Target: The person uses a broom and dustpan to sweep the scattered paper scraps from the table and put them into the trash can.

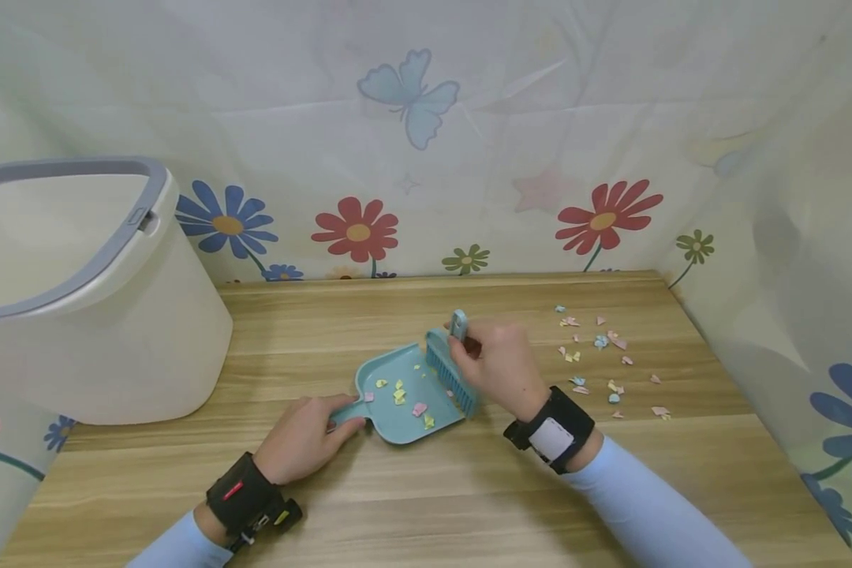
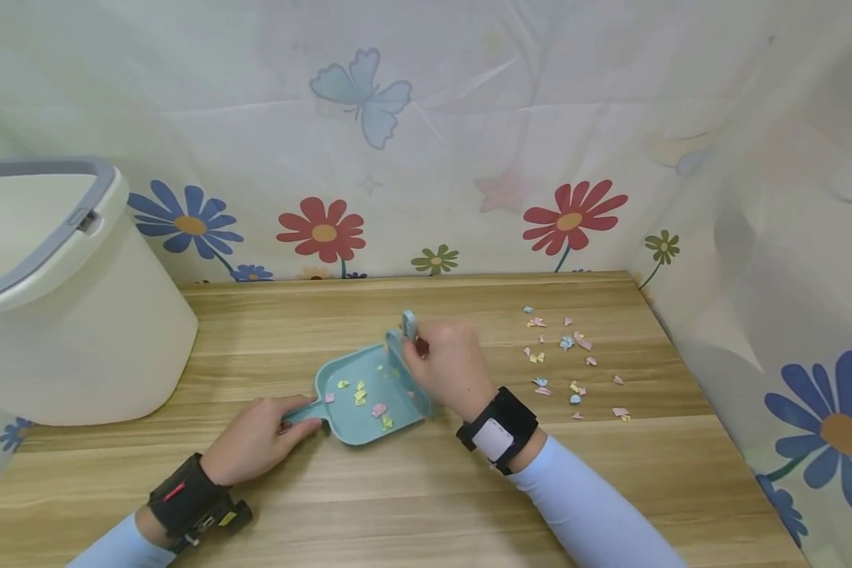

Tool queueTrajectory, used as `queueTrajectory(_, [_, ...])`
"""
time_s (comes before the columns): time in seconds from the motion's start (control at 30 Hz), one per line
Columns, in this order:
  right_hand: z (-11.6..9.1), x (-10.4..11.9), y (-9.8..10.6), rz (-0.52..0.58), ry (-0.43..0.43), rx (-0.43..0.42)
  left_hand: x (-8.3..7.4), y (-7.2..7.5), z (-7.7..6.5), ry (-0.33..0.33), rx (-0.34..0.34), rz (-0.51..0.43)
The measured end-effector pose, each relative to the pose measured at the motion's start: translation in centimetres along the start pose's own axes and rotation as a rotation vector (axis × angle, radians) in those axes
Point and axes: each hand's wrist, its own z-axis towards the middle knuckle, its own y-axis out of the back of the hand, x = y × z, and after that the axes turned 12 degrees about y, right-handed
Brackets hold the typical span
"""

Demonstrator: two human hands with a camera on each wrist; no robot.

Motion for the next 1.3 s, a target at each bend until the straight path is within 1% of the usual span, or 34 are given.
queueTrajectory(0.07, [0.0, 0.1, 0.1, 0.073, -0.038, -0.012, 0.0, 0.0, 0.0, 0.001, -0.001, 0.008])
queueTrajectory(0.13, [0.0, 0.0, 0.3, 0.117, -0.064, -0.036, 0.0, 0.0, 0.0, 0.003, -0.003, 0.014])
queueTrajectory(0.3, [0.0, -0.6, 0.9, 0.104, -0.049, -0.093, 0.2, -0.1, 0.1, 0.003, -0.002, 0.011])
queueTrajectory(0.37, [0.1, -0.8, 0.9, 0.092, -0.051, -0.098, 0.2, -0.1, 0.1, 0.005, -0.001, 0.011])
queueTrajectory(0.57, [-0.2, -1.4, 0.4, -0.025, -0.057, -0.071, 0.2, -0.1, 0.1, 0.014, 0.006, 0.010])
queueTrajectory(0.8, [-0.2, -1.5, 0.9, -0.086, -0.010, -0.113, 0.3, -0.2, 0.0, 0.002, 0.000, -0.002])
queueTrajectory(0.9, [-0.1, -1.5, 1.1, -0.113, 0.002, -0.116, 0.3, -0.1, 0.0, 0.000, -0.003, 0.002])
queueTrajectory(1.03, [-0.3, -1.4, 1.0, -0.178, 0.022, -0.078, 0.2, 0.0, 0.0, 0.000, 0.001, 0.006])
queueTrajectory(1.1, [-0.4, -1.2, 0.8, -0.149, 0.027, -0.050, 0.1, 0.1, 0.0, -0.003, 0.003, 0.003])
queueTrajectory(1.17, [-0.5, -1.1, 0.7, -0.071, 0.002, -0.027, 0.2, 0.0, -0.1, -0.009, 0.002, 0.001])
queueTrajectory(1.27, [-0.5, -0.9, 1.0, 0.077, -0.057, -0.047, 0.2, 0.0, 0.0, -0.012, -0.001, 0.003])
queueTrajectory(1.3, [-0.4, -0.9, 1.1, 0.105, -0.078, -0.061, 0.2, 0.0, 0.0, -0.011, -0.001, 0.004])
